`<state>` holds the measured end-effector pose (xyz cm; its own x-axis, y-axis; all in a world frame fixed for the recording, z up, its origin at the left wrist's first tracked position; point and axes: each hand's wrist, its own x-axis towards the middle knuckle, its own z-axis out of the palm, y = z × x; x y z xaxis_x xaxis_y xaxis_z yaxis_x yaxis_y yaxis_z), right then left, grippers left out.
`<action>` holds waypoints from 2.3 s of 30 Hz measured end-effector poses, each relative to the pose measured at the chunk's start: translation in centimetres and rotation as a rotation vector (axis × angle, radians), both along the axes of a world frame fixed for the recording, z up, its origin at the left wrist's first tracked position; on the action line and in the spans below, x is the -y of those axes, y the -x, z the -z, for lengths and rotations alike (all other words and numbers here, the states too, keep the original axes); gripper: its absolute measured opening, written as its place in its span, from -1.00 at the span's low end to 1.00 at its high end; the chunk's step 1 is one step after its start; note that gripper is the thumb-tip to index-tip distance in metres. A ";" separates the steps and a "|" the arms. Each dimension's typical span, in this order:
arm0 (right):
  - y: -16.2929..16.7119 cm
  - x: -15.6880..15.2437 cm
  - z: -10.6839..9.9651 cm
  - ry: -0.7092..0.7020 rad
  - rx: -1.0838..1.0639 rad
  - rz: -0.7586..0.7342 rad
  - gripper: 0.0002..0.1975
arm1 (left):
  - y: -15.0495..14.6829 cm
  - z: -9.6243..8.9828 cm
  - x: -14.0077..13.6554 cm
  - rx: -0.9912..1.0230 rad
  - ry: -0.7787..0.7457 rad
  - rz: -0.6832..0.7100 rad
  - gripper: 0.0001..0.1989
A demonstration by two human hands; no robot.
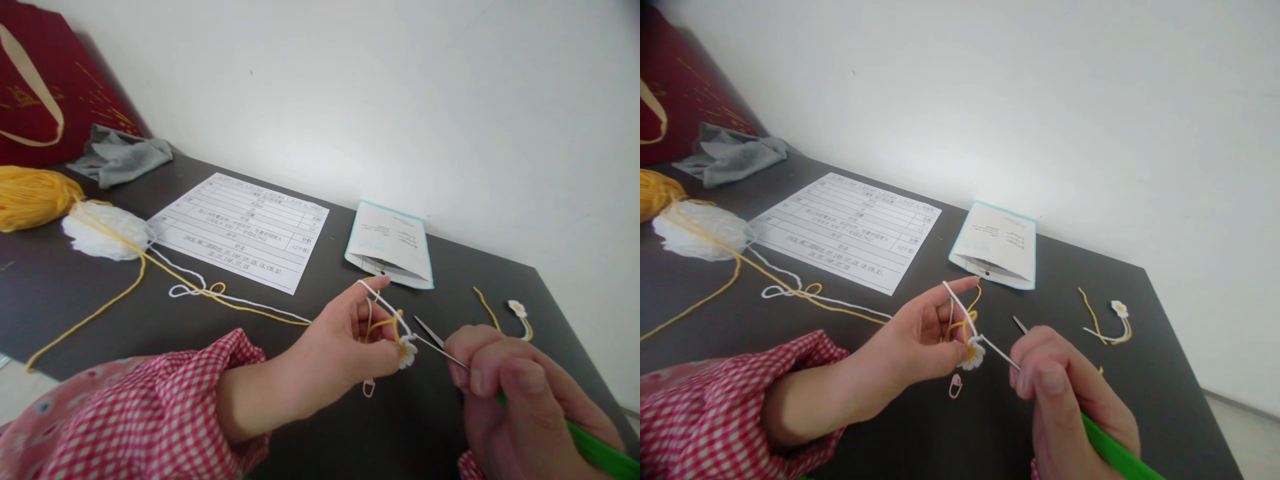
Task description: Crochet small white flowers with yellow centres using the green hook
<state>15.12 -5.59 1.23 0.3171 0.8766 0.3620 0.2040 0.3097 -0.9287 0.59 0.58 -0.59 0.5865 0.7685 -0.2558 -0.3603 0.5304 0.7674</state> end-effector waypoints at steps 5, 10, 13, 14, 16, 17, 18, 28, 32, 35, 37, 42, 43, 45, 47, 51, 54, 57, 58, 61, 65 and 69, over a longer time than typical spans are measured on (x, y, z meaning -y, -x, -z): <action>-1.0 0.8 -0.2 0.083 0.565 0.003 -0.72 | -0.1 0.2 -0.1 -0.014 -0.015 -0.080 -0.26; -1.1 -0.1 0.6 0.098 0.327 0.025 -0.75 | 0.1 -0.6 -0.1 0.103 0.073 -0.083 -0.28; -1.2 -0.6 1.1 0.184 0.144 -0.102 -0.81 | 0.3 -1.0 -0.1 0.146 0.088 -0.085 -0.28; -1.3 -0.7 1.3 0.220 0.104 -0.131 -0.85 | 0.3 -1.1 -0.1 0.154 0.092 -0.087 -0.28; -1.3 -0.8 1.7 0.289 0.044 -0.182 -0.91 | 0.3 -1.1 -0.1 0.165 0.100 -0.091 -0.28; -1.2 -0.8 1.8 0.315 0.015 -0.200 -0.91 | 0.3 -1.1 -0.1 0.167 0.101 -0.091 -0.28; -1.1 -0.8 1.8 0.339 -0.017 -0.208 -0.91 | 0.3 -1.1 -0.1 0.168 0.105 -0.094 -0.29; -0.1 -0.5 0.6 0.516 -0.386 -0.186 -0.84 | 0.8 -1.7 -1.0 0.052 0.031 -0.197 -0.59; 0.0 -0.6 0.5 0.498 -0.359 -0.187 -0.81 | 0.9 -1.7 -1.5 -0.012 -0.028 -0.266 -0.73; 0.0 -0.6 0.5 0.487 -0.323 -0.188 -0.80 | 0.9 -1.5 -1.7 -0.058 -0.090 -0.302 -0.89; -0.1 -0.5 0.6 0.472 -0.303 -0.189 -0.82 | 0.9 -1.5 -1.9 -0.076 -0.115 -0.330 -0.88; -0.4 -0.2 0.8 0.421 -0.263 -0.187 -0.85 | 1.0 -1.9 -2.3 -0.114 -0.123 -0.421 -0.83; -0.4 -0.2 0.8 0.409 -0.256 -0.190 -0.85 | 1.1 -2.0 -2.3 -0.122 -0.122 -0.443 -0.83; -0.4 -0.2 0.8 0.380 -0.242 -0.201 -0.86 | 1.1 -2.1 -2.5 -0.122 -0.116 -0.484 -0.83; -0.4 -0.2 0.8 0.361 -0.240 -0.211 -0.86 | 1.2 -2.1 -2.6 -0.098 -0.100 -0.513 -0.87; -0.4 -0.1 0.9 0.347 -0.239 -0.230 -0.89 | 1.4 -2.1 -3.0 -0.066 -0.080 -0.539 -0.87; -0.6 -0.1 0.9 0.326 -0.238 -0.243 -0.91 | 1.5 -1.9 -3.2 -0.075 -0.109 -0.567 -0.90; -0.6 -0.1 1.0 0.316 -0.236 -0.251 -0.89 | 1.5 -1.7 -3.3 -0.053 -0.133 -0.608 -0.90; -0.6 -0.1 1.0 0.314 -0.227 -0.254 -0.89 | 1.5 -1.8 -3.4 -0.039 -0.134 -0.619 -0.90; -0.6 -0.1 1.0 0.292 -0.185 -0.274 -0.90 | 1.6 -1.9 -3.5 -0.015 -0.133 -0.644 -0.88; -0.6 -0.1 1.1 0.298 -0.195 -0.292 -0.90 | 1.6 -2.1 -3.7 -0.036 -0.137 -0.678 -0.85; -0.7 -0.1 1.2 0.298 -0.224 -0.298 -0.90 | 1.7 -2.1 -3.7 -0.024 -0.137 -0.693 -0.84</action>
